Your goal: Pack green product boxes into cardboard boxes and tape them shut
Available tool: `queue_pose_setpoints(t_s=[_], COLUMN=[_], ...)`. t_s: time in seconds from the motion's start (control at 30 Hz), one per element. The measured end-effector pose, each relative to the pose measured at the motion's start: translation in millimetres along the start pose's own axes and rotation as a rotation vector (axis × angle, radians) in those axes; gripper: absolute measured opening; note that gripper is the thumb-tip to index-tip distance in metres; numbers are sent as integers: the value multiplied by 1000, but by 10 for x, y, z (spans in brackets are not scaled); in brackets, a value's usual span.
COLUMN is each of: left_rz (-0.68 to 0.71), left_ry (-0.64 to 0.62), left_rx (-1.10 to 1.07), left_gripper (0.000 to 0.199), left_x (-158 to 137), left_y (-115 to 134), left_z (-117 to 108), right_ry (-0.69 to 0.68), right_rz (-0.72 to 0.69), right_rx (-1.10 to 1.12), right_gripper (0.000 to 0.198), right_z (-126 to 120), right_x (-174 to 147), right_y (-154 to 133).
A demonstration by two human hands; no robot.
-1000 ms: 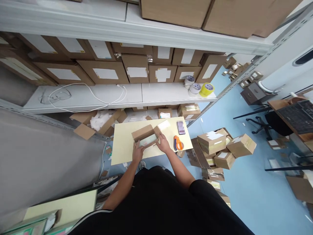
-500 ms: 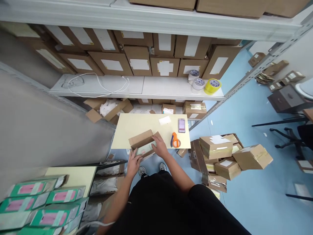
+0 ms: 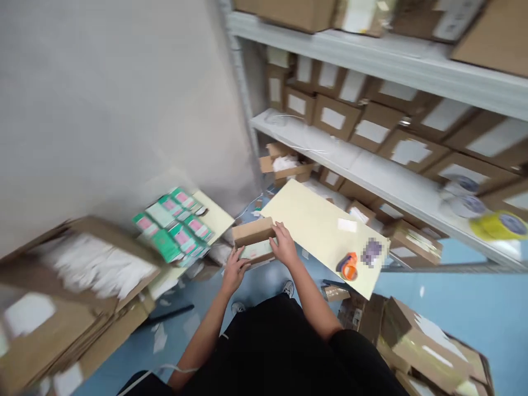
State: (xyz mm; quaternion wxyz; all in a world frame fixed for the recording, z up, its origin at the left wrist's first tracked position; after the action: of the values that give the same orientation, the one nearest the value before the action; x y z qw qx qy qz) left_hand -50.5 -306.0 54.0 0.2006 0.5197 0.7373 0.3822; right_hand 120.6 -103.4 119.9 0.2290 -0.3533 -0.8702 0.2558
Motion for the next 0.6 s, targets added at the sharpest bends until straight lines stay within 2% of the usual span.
queue_pose_setpoints(t_s=[0.3,0.6], left_rz=[-202,-348], left_ry=[278,448], left_rx=[21,-18], left_gripper=[18,19], left_x=[-1367,-2403], left_y=[-704,-1335], left_z=[-1155,-1926], right_ry=[-269,-380], right_rz=[-355,-570], right_rx=[13,36], right_gripper=[53,53], right_z=[1280,2387], right_x=[-60,-148], right_y=[-1591,-3077])
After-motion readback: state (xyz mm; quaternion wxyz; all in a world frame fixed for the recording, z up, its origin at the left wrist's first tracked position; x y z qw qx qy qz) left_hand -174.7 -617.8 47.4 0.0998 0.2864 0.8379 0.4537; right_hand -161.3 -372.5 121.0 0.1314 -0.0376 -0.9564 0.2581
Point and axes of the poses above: each hand's wrist, its own x-axis towards the middle knuckle, its own z-axis out of the palm, y = z × x, the point moved 2 cm from there along x, towards the middle knuckle, and after that the axes turned 13 degrees about -x, right-handed, at the moved point
